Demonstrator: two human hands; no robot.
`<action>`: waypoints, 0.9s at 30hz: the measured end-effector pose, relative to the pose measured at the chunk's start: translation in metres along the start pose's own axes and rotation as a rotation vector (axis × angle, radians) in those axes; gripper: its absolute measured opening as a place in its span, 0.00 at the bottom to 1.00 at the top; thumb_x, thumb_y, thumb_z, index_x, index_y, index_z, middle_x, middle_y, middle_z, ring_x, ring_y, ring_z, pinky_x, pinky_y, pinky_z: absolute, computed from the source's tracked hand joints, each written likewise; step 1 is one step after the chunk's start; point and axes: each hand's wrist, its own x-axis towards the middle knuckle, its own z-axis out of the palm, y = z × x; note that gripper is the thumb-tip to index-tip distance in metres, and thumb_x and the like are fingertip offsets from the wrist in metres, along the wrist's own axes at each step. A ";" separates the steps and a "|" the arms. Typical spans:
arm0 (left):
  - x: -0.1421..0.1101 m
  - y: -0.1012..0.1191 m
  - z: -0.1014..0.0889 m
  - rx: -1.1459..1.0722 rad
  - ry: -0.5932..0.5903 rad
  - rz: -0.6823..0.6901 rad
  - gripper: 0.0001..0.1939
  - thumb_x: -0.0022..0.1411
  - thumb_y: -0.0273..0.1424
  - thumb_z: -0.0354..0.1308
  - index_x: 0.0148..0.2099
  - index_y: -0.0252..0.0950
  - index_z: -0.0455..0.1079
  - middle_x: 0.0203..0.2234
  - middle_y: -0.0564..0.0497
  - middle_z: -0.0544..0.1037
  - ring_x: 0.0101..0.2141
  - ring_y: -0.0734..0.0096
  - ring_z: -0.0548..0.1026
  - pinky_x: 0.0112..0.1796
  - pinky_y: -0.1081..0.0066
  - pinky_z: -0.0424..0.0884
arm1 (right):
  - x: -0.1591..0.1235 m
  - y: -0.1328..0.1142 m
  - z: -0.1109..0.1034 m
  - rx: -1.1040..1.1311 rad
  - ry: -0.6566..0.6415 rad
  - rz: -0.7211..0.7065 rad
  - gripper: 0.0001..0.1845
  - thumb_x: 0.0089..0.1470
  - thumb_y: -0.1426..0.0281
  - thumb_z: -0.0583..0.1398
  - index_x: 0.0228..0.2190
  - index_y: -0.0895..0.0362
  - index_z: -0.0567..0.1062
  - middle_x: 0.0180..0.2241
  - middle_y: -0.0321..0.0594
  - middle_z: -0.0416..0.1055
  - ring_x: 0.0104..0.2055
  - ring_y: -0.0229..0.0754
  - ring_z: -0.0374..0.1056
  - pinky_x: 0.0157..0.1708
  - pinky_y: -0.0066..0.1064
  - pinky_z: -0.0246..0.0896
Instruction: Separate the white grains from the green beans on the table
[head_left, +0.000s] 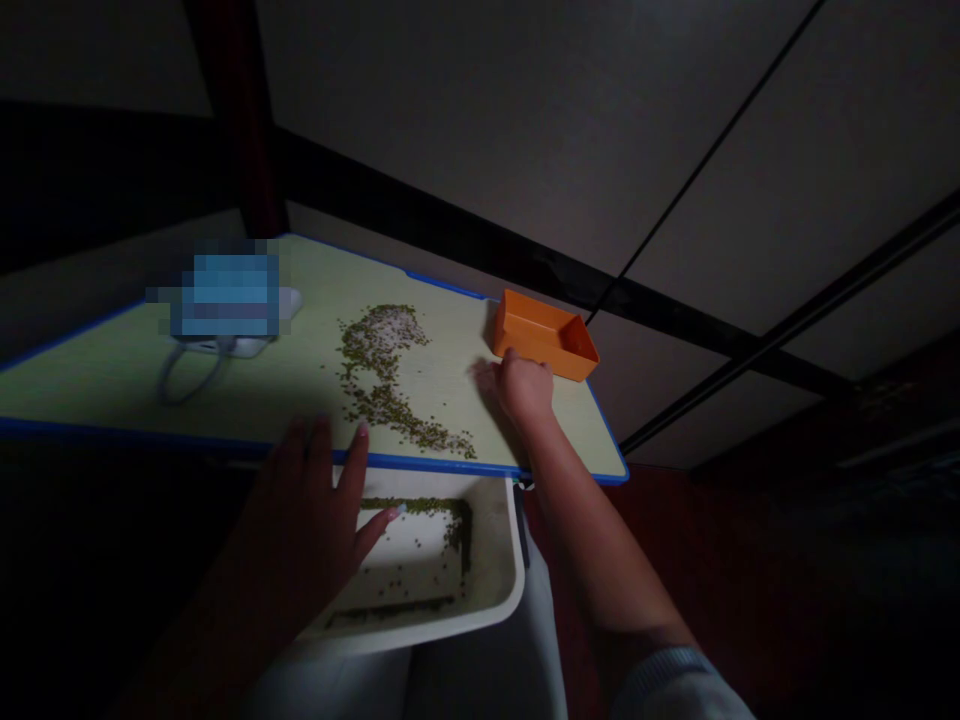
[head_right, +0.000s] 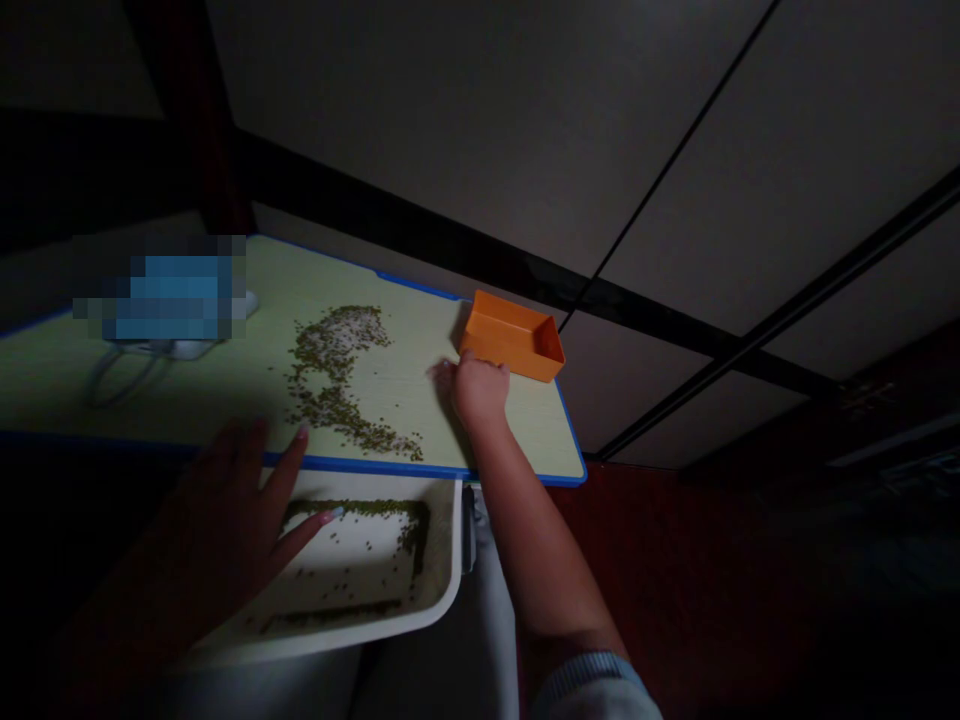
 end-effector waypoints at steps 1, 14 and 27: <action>0.000 0.000 0.000 -0.001 0.004 0.003 0.37 0.61 0.44 0.52 0.64 0.20 0.62 0.59 0.14 0.65 0.62 0.21 0.63 0.55 0.37 0.67 | 0.006 -0.008 -0.001 0.003 -0.014 -0.042 0.20 0.69 0.59 0.50 0.48 0.61 0.71 0.43 0.58 0.80 0.47 0.52 0.76 0.49 0.41 0.59; -0.006 -0.001 0.005 -0.006 0.029 0.007 0.39 0.61 0.45 0.52 0.67 0.23 0.57 0.61 0.15 0.62 0.64 0.20 0.60 0.54 0.36 0.67 | 0.032 -0.045 0.006 0.194 -0.017 -0.486 0.15 0.69 0.61 0.52 0.46 0.53 0.74 0.43 0.45 0.79 0.46 0.48 0.72 0.45 0.36 0.55; -0.004 -0.003 0.006 -0.031 -0.036 -0.031 0.39 0.61 0.47 0.51 0.66 0.24 0.59 0.63 0.21 0.63 0.66 0.24 0.56 0.58 0.36 0.64 | -0.014 0.006 0.009 0.375 -0.025 -0.541 0.10 0.67 0.63 0.57 0.38 0.54 0.75 0.35 0.40 0.76 0.40 0.44 0.67 0.44 0.34 0.47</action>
